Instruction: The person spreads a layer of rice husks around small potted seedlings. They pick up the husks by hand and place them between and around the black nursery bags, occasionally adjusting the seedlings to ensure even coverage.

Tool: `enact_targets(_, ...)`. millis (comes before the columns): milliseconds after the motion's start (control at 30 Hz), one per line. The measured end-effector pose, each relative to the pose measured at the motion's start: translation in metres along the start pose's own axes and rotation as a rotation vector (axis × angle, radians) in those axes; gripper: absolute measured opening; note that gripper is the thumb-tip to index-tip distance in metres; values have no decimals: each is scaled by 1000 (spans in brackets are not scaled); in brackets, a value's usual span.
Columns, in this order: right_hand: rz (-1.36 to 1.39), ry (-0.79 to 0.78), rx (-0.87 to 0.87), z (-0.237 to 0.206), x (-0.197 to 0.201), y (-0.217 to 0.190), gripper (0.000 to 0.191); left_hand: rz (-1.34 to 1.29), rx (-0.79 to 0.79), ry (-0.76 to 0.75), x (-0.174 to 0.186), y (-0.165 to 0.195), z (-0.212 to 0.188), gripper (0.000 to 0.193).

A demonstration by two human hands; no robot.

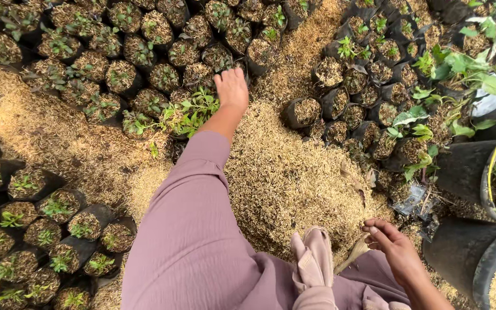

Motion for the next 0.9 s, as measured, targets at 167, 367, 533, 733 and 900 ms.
enact_targets(167, -74, -20, 16, -1, -2, 7, 36, 9, -133, 108, 11, -5, -5, 24)
enact_targets(367, -101, -73, 33, 1, -8, 13, 35, 364, -623, -195, 10, 21, -11, 24)
enact_targets(533, -92, -90, 46, 1, -10, 15, 35, 626, -775, -155, -4, 41, -14, 30)
enact_targets(733, -103, -122, 106, 0, -9, 18, 35, 586, -826, -42, -2, 59, -6, 39)
enact_targets(900, -166, -130, 111, -1, -13, 16, 35, 762, -1135, 84, 37, 74, -16, 78)
Point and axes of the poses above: each hand's wrist, its own z-axis towards the middle knuckle, its own x-axis out of the back of the hand, y = z × x, the point moved 3 cm from there along z, towards the middle knuckle, and after that the axes turned 15 degrees about y, right-handed, at the moved point
